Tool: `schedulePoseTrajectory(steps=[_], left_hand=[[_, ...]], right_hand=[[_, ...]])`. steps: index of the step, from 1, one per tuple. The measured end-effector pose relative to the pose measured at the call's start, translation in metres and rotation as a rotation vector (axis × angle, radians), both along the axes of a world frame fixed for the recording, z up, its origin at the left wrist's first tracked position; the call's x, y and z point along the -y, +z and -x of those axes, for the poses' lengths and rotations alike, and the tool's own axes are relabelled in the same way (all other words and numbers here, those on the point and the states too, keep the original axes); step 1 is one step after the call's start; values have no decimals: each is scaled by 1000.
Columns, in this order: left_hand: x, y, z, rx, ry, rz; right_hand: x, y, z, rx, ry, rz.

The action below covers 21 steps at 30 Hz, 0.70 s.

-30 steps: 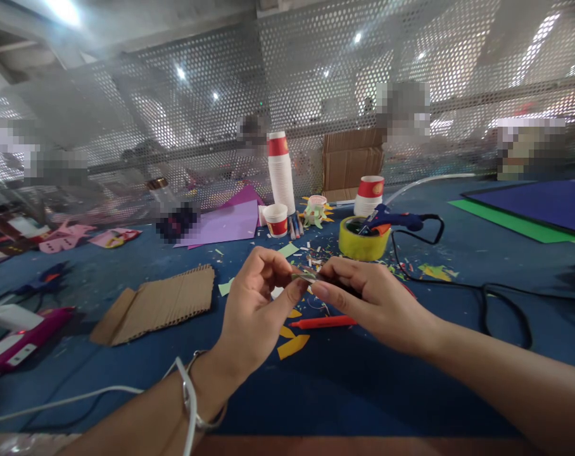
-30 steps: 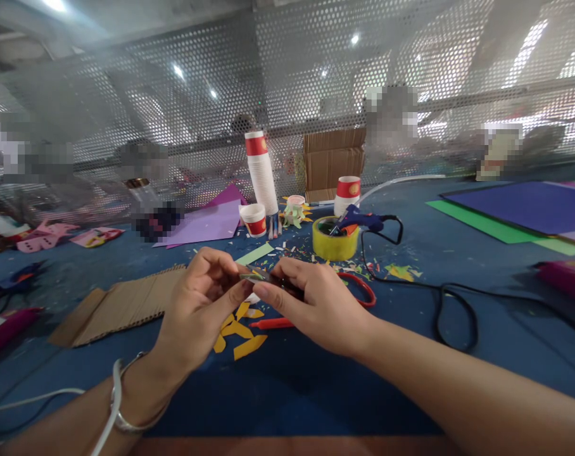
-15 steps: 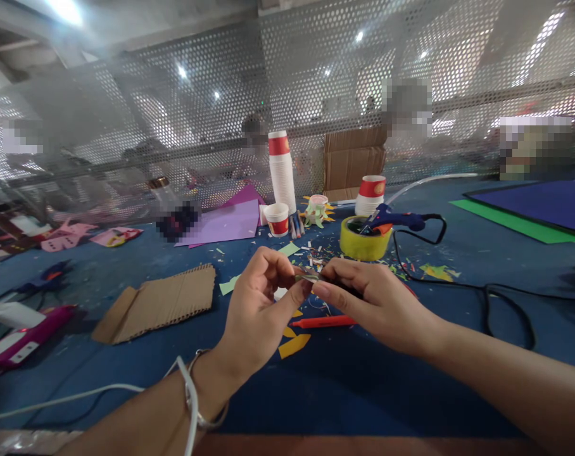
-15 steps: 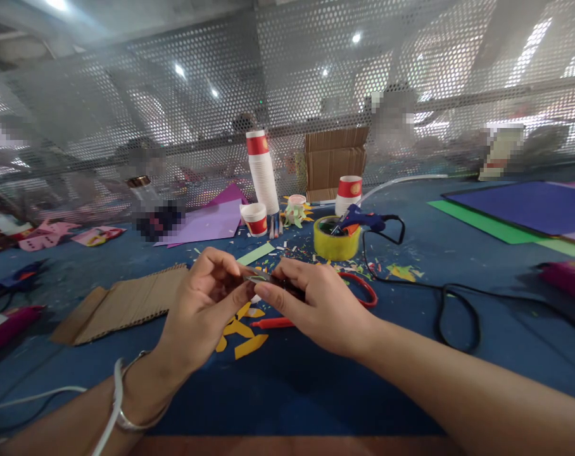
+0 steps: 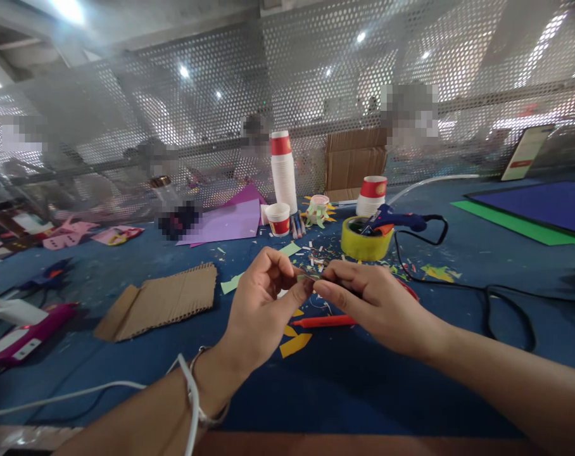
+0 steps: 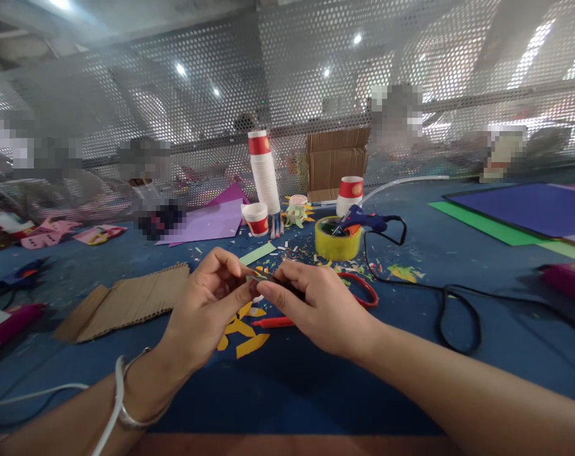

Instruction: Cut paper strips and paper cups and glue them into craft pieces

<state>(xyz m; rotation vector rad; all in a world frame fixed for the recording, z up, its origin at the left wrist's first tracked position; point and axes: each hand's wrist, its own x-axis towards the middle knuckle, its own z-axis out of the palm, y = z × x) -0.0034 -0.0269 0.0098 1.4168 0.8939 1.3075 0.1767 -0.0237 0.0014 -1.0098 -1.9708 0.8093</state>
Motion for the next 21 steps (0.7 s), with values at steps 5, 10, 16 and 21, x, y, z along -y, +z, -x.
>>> schedulePoseTrajectory(steps=[5,10,16,21], left_hand=[[0,0,-1,59,-20,51],[0,-2,-2,148,-47,96],[1,-3,-3,183,-58,138],[1,-4,-2,193,-42,155]], right_hand=[[0,0,1,10,-8,8],[1,0,2,27,-24,0],[0,-2,2,-1,-39,-25],[-6,-3,0,-78,-50,21]])
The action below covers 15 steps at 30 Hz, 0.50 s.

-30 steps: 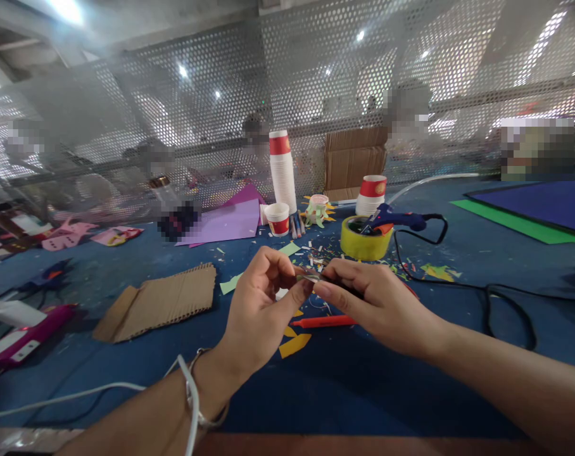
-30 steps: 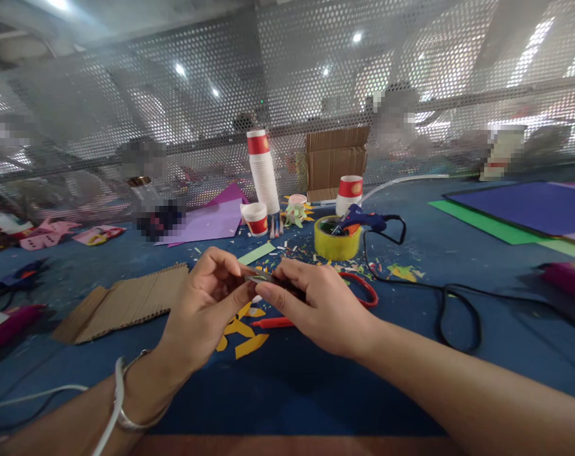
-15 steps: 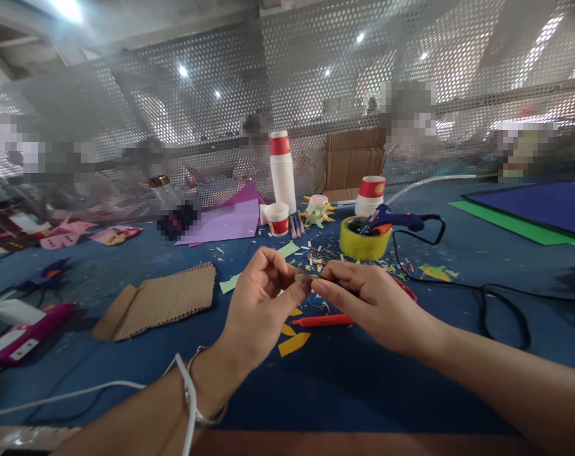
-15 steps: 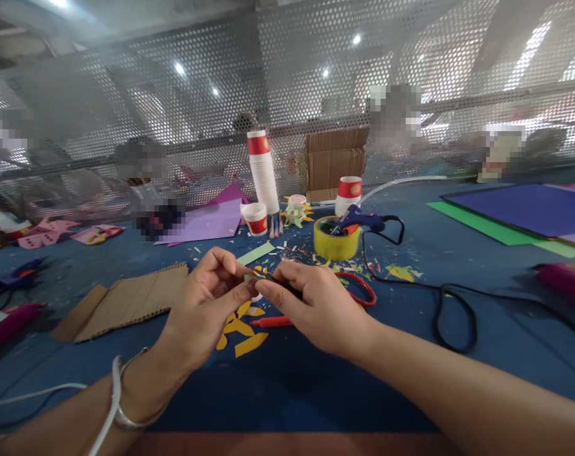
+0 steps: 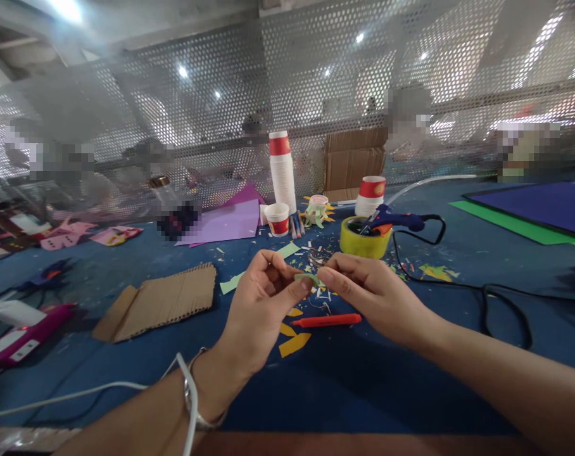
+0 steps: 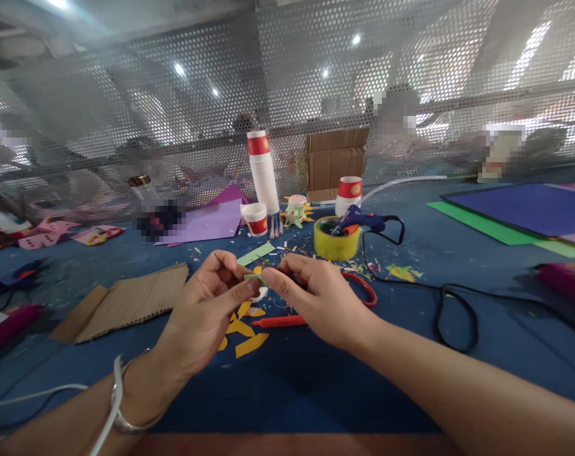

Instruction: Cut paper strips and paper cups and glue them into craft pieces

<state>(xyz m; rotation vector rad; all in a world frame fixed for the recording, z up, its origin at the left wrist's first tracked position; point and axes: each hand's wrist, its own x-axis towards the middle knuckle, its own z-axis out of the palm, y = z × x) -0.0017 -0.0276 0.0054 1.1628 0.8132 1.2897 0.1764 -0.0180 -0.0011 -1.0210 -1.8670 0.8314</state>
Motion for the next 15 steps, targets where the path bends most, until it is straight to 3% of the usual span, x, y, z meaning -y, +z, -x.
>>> schedulePoseTrajectory(steps=[6,15], left_hand=[[-3,-2,1,-138,67,-42],[3,3,4,-501,162,-434]], right_hand=[[-4,-1,4,-309,30,270],[4,6,4,-552,250,599]])
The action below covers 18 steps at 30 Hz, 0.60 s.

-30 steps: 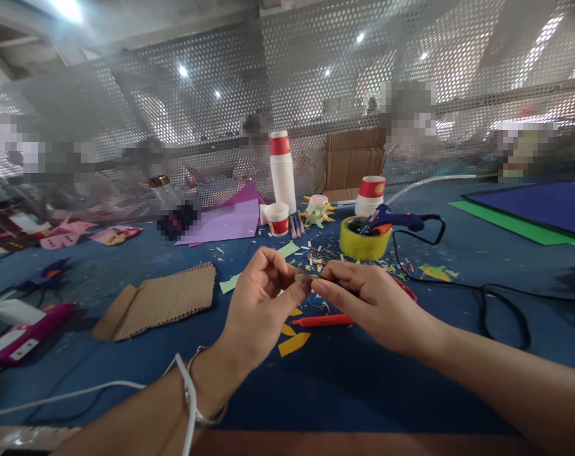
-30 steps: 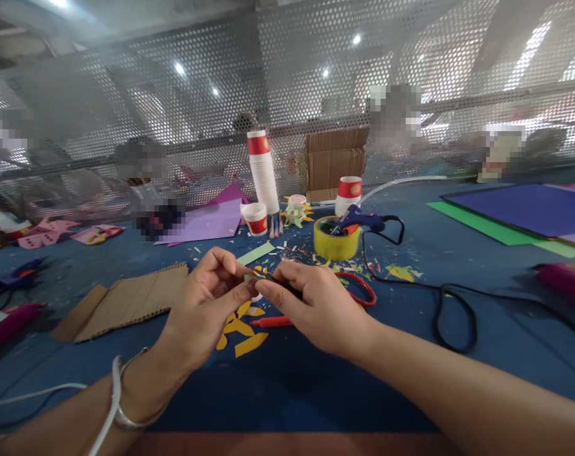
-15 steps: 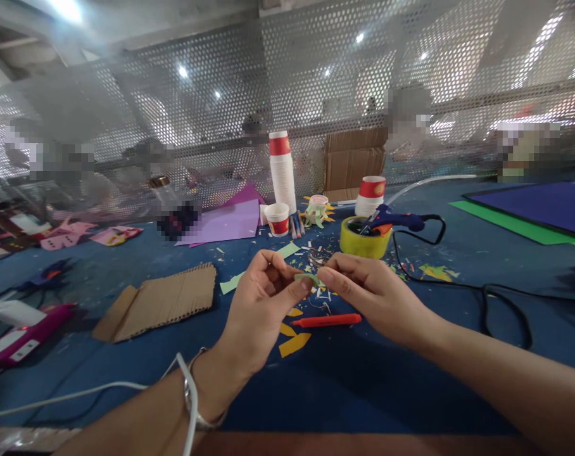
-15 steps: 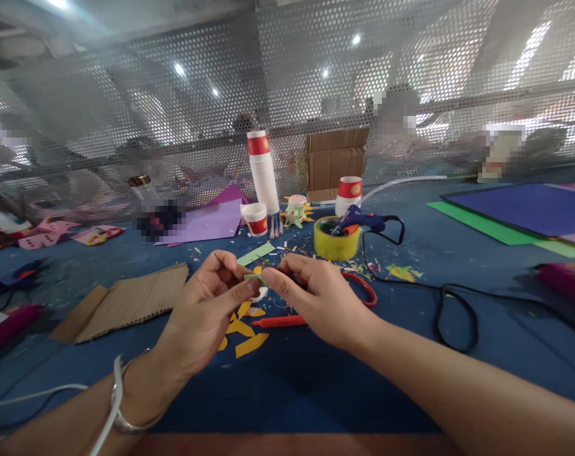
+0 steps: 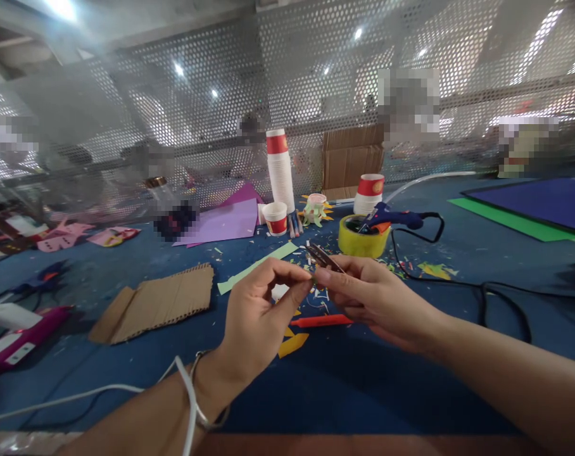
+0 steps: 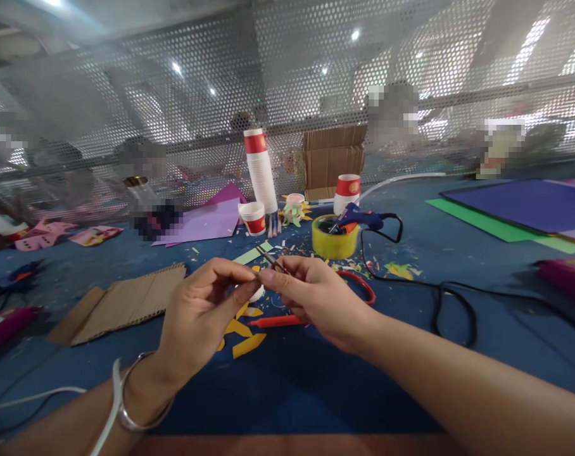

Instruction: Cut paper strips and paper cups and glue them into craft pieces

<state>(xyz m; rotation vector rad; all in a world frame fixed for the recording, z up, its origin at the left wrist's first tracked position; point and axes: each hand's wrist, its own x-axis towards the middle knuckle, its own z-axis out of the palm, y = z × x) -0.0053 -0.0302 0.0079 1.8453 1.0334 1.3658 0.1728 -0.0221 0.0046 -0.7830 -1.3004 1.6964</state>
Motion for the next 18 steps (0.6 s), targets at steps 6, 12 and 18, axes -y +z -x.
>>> schedulePoseTrajectory(steps=[6,12,18], left_hand=[[4,-2,7,-171,10,-377],[9,2,5,-258,-3,-482],[5,0,2,26,-122,12]], right_hand=[[1,2,-2,-76,47,46],[0,1,-2,-116,69,42],[-2,2,-1,-56,-6,1]])
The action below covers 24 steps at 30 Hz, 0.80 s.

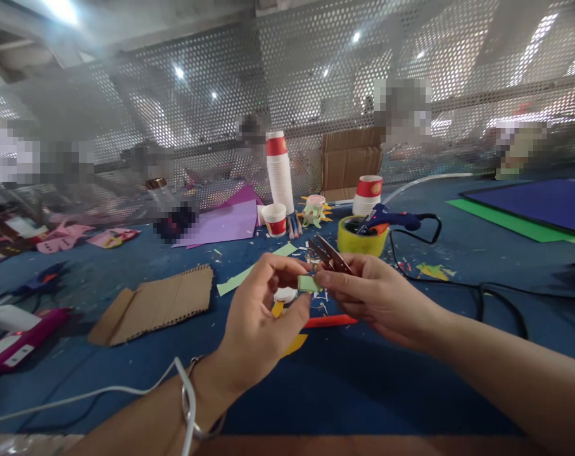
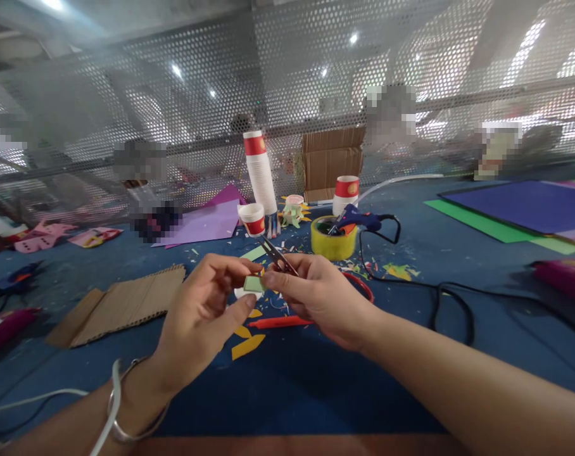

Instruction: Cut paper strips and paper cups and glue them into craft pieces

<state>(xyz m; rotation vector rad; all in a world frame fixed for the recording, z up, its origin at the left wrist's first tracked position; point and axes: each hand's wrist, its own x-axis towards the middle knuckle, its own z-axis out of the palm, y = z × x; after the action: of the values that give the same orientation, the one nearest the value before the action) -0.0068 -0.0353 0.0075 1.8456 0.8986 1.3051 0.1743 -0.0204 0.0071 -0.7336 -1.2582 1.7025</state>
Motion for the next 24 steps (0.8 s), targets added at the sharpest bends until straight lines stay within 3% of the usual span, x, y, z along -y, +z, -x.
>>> schedulePoseTrajectory(steps=[3,7,15,24], left_hand=[[-5,-4,-2,213,-98,331],[-11,-6,-5,242,-75,528],[-10,3,-7,440,-61,611],[-9,2,-4,413,-6,502]], right_hand=[[-2,-1,1,52,-34,-67],[-3,-4,-1,186,-76,-185],[-4,-8,-3,349,-200,-410],[1,-8,-3,582,-226,-582]])
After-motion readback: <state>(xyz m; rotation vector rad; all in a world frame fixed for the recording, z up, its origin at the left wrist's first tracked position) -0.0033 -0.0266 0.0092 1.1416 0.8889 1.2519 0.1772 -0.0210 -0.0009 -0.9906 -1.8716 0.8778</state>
